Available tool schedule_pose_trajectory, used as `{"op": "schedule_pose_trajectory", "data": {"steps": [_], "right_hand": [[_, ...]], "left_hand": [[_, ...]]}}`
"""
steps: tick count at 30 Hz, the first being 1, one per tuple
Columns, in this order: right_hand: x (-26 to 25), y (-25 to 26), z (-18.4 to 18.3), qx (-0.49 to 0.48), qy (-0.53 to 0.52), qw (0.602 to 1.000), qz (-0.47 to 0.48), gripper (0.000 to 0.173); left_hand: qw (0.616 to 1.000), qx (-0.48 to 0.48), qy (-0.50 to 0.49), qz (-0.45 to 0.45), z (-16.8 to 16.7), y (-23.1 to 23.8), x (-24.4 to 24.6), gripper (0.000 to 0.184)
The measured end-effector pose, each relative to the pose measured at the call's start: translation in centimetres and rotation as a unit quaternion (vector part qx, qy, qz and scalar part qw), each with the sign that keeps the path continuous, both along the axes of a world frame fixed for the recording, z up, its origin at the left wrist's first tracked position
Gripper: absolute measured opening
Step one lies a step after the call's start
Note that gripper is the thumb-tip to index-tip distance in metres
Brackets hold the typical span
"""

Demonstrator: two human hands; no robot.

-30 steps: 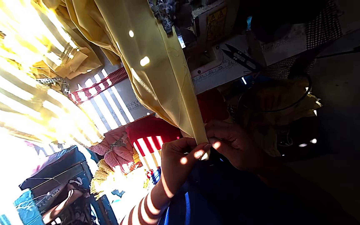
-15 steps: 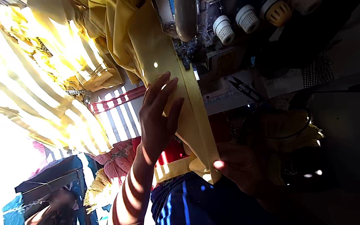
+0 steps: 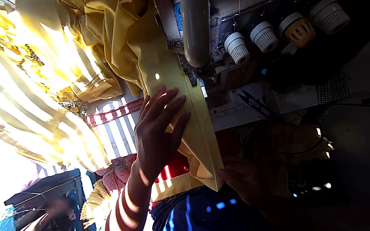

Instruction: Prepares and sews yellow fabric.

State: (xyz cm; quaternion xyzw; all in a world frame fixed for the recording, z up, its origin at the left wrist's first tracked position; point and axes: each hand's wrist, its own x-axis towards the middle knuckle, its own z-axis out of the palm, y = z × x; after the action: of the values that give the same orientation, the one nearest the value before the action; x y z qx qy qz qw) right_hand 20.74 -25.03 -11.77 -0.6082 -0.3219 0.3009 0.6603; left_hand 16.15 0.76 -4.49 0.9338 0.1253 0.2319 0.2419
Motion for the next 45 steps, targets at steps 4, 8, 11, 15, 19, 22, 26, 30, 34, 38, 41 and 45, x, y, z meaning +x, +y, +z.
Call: {"op": "schedule_pose_trajectory", "data": {"steps": [4,8,11,15,19,22,26,30,34,38,41,45], "right_hand": [[2.0,2.0,1.1,-0.003,-0.025,1.0,-0.002,0.025],[3.7,4.0,2.0,-0.004,-0.033,0.999,-0.001,0.025],[4.6,5.1,2.4,-0.005,-0.046,0.999,-0.001,0.024],[6.0,6.8,2.5,-0.01,-0.068,0.997,-0.016,0.025],[7.1,8.6,2.6,-0.015,-0.088,0.995,-0.035,0.026],[7.5,9.7,3.0,-0.023,-0.101,0.993,-0.059,0.025],[7.8,10.9,3.2,-0.057,-0.131,0.985,-0.097,0.021],[6.8,9.5,2.0,-0.072,-0.071,0.993,-0.06,0.01],[4.1,6.2,0.4,-0.082,0.004,0.996,-0.022,0.019],[1.4,5.0,0.0,-0.097,0.019,0.994,-0.055,0.024],[0.4,4.1,-0.1,-0.077,0.069,0.993,-0.052,0.024],[-0.5,2.9,0.4,-0.062,0.114,0.991,-0.044,0.018]], "left_hand": [[1.0,-0.012,0.025,-0.011,0.4,2.4,1.7,0.032],[0.998,-0.009,0.061,-0.005,1.7,4.5,3.5,0.032],[1.0,-0.009,0.028,-0.001,1.9,5.6,4.8,0.028],[1.0,0.002,-0.023,-0.011,1.6,7.3,6.6,0.023],[1.0,0.004,-0.005,-0.005,1.8,8.9,7.9,0.027],[1.0,0.01,-0.009,-0.007,1.8,10.0,8.9,0.027],[1.0,0.012,-0.011,-0.016,1.7,11.2,9.7,0.029],[0.991,0.105,-0.063,0.06,2.8,6.8,6.2,0.029],[0.996,-0.036,0.001,0.083,0.3,-3.8,-0.9,0.032],[0.992,-0.025,0.022,0.124,-5.3,-7.7,-3.3,0.02],[0.988,-0.115,-0.003,0.103,-5.2,-8.1,-4.7,0.014],[0.897,-0.44,-0.03,0.024,-3.6,-8.0,-7.0,0.014]]}}
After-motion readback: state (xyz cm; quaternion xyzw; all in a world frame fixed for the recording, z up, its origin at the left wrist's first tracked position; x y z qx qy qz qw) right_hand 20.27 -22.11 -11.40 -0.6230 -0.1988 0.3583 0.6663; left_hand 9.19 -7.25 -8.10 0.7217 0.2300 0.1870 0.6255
